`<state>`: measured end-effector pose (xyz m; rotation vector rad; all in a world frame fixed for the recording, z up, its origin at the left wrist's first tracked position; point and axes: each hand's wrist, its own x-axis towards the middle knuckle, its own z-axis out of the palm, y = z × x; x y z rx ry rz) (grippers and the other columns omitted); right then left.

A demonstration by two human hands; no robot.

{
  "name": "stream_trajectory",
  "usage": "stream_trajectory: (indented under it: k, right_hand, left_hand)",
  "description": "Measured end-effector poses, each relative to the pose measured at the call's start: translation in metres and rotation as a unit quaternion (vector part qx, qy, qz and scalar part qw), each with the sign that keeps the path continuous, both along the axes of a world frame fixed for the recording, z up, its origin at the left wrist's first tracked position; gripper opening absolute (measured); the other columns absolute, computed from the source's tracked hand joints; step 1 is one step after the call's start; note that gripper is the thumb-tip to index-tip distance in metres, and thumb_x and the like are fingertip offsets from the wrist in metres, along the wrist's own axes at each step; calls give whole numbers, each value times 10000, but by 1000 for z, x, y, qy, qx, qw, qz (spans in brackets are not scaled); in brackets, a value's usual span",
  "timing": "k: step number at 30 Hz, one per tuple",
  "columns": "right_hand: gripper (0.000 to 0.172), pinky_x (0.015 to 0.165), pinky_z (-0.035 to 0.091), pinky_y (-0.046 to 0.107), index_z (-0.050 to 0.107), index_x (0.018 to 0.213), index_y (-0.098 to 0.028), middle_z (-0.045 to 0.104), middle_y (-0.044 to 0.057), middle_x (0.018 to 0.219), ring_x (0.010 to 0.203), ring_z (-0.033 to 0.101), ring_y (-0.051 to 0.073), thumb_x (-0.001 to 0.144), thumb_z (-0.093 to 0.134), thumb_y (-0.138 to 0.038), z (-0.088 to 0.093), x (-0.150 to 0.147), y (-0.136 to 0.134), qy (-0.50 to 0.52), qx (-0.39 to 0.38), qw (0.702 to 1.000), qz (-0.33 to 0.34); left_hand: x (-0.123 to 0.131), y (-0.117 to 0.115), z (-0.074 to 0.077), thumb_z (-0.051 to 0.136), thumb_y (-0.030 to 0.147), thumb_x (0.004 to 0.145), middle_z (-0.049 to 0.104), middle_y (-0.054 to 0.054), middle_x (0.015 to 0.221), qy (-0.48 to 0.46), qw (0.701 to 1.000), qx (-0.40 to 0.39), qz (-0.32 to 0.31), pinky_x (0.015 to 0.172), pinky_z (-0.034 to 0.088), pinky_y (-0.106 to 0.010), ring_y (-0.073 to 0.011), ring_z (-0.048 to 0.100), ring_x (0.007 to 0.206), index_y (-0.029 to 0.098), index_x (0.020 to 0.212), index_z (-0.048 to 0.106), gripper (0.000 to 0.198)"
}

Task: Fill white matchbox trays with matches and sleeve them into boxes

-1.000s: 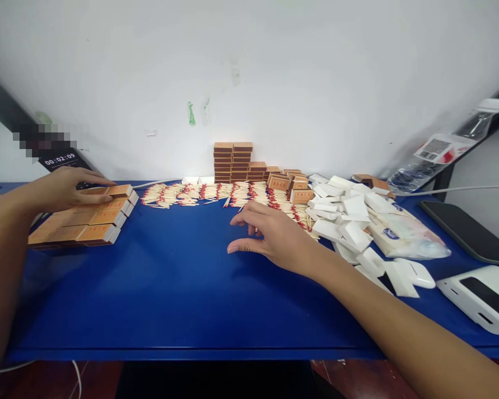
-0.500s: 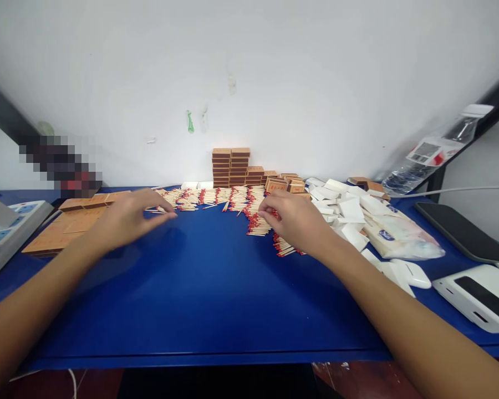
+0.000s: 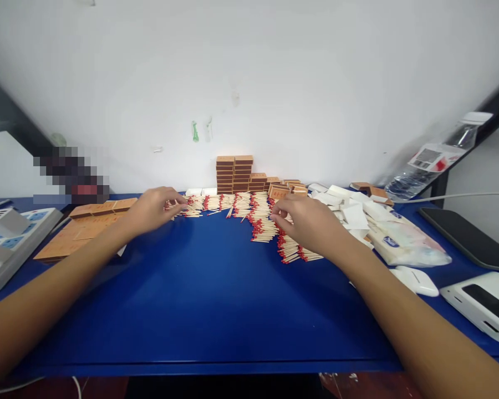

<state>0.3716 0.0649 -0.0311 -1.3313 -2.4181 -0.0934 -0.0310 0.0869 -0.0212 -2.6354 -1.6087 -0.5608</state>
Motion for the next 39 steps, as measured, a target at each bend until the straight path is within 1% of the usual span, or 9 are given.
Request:
stream_trajectory:
  k: [3, 6, 9, 12, 18, 25, 29, 35, 39]
  right_hand:
    - [270, 664, 443, 355, 749, 938, -230, 782, 82, 911, 793, 692, 241, 1047, 548, -373, -3, -1, 1, -6, 4, 1000, 11]
    - [255, 669, 443, 357, 738, 925, -225, 777, 85, 901, 803, 695, 243, 1048, 552, -348, -1, 0, 2, -10, 3, 1000, 15]
    - [261, 657, 440, 348, 725, 908, -226, 766, 77, 894, 759, 678, 225, 1056, 550, -350, 3, 2, 2, -11, -3, 1000, 13]
    - [264, 665, 445, 347, 738, 936, -221, 757, 80, 907, 773, 678, 227, 1063, 542, -345, 6, 4, 1, -11, 3, 1000, 8]
    - [279, 666, 436, 345, 746, 963, -223, 757, 85, 935, 802, 687, 233, 1078, 529, -357, 9, 5, -1, -16, 5, 1000, 0]
    - [268, 659, 428, 335, 745, 954, -228, 758, 77, 933, 809, 686, 227, 1072, 537, -352, 10, 5, -3, -11, 5, 1000, 4]
    - [263, 667, 434, 342, 744, 959, -229, 759, 70, 935, 793, 680, 224, 1067, 542, -360, 8, 5, -4, -2, 1, 1000, -1]
    - [267, 688, 439, 356, 737, 958, -227, 760, 74, 942, 818, 690, 236, 1065, 531, -359, 7, 4, -3, -7, -4, 1000, 5]
    - [277, 675, 432, 352, 735, 953, -226, 755, 74, 938, 809, 684, 232, 1065, 526, -368, 7, 3, -4, -9, -7, 1000, 4]
  left_hand:
    - [-9, 39, 12, 627, 378, 963, 797, -116, 1022, 6, 999, -7, 40, 847, 514, -377, -245, 690, 875, 176, 998, 816, 279]
    - [-8, 67, 19, 667, 357, 906, 799, -88, 987, 8, 998, -29, 57, 803, 502, -337, -214, 683, 824, 188, 945, 818, 230]
    - [1, 82, 19, 702, 356, 861, 808, -80, 962, 9, 997, -59, 53, 760, 490, -319, -211, 685, 814, 190, 903, 825, 211]
    - [8, 90, 15, 718, 360, 828, 811, -83, 956, 13, 996, -81, 44, 750, 480, -314, -213, 682, 827, 189, 878, 825, 208]
    - [12, 97, 12, 741, 427, 804, 804, -83, 926, 22, 994, -103, 33, 754, 473, -299, -206, 662, 814, 196, 841, 799, 241]
    - [7, 94, 15, 743, 448, 808, 809, -81, 940, 18, 993, -111, 30, 773, 496, -305, -232, 692, 858, 203, 861, 811, 259]
    - [5, 92, 19, 713, 391, 837, 805, -88, 954, 16, 995, -88, 34, 799, 509, -333, -244, 694, 869, 203, 855, 810, 212]
    - [5, 85, 27, 646, 346, 886, 785, -123, 1058, 2, 999, -30, 26, 941, 526, -414, -293, 705, 1004, 193, 892, 805, 221]
    - [1, 82, 31, 595, 318, 924, 766, -150, 1085, -2, 999, -15, 32, 952, 527, -447, -313, 704, 1029, 176, 926, 769, 225]
